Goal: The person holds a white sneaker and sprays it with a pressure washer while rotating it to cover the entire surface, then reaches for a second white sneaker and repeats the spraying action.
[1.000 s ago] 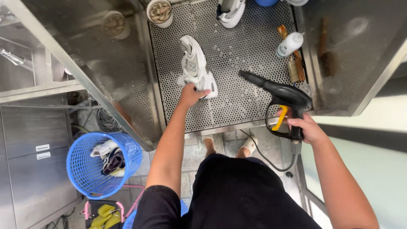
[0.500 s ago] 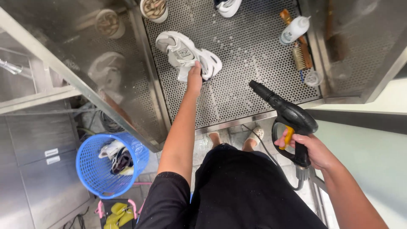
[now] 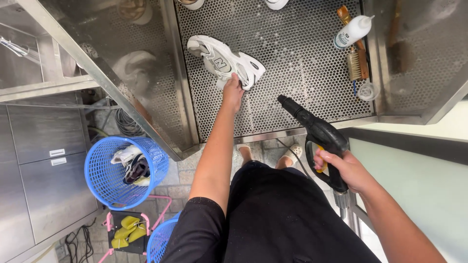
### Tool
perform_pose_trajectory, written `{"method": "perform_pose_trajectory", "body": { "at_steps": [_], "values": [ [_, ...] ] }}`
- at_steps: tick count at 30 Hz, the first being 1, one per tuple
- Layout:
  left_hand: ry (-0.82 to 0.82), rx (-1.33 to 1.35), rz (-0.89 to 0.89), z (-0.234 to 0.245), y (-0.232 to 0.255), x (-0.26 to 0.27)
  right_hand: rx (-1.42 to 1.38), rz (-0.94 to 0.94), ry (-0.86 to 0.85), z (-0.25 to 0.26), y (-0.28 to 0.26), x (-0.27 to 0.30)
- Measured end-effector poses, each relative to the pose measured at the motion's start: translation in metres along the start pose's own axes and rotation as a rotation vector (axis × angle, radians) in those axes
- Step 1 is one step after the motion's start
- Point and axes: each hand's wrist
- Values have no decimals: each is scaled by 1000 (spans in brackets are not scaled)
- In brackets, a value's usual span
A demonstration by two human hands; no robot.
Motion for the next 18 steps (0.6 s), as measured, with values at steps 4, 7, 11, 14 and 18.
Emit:
{"method": "perform_pose_trajectory", "body": {
  "at_steps": [4,7,11,14,18],
  "values": [
    [4,48,1,3,-6,7,51,36,-11,-5,-3,1],
    [11,89,-11,-1,-6,5,85,43,-20,-11,-8,4],
    [17,103,-2,0,-9,6,168,55,3,-18,-16,7],
    [40,89,10,-2,-7,8,128,78,7,-18,-18,11],
    [22,92,-15,-4,-6,10,185,60,42,-21,-19,12]
  ]
}}
Point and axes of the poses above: each hand's wrist, its own x-axis away from the middle knuckle, its own z-axis out of the back of the hand, y = z × x, and after that the axes turned 11 degrees about y, right-handed
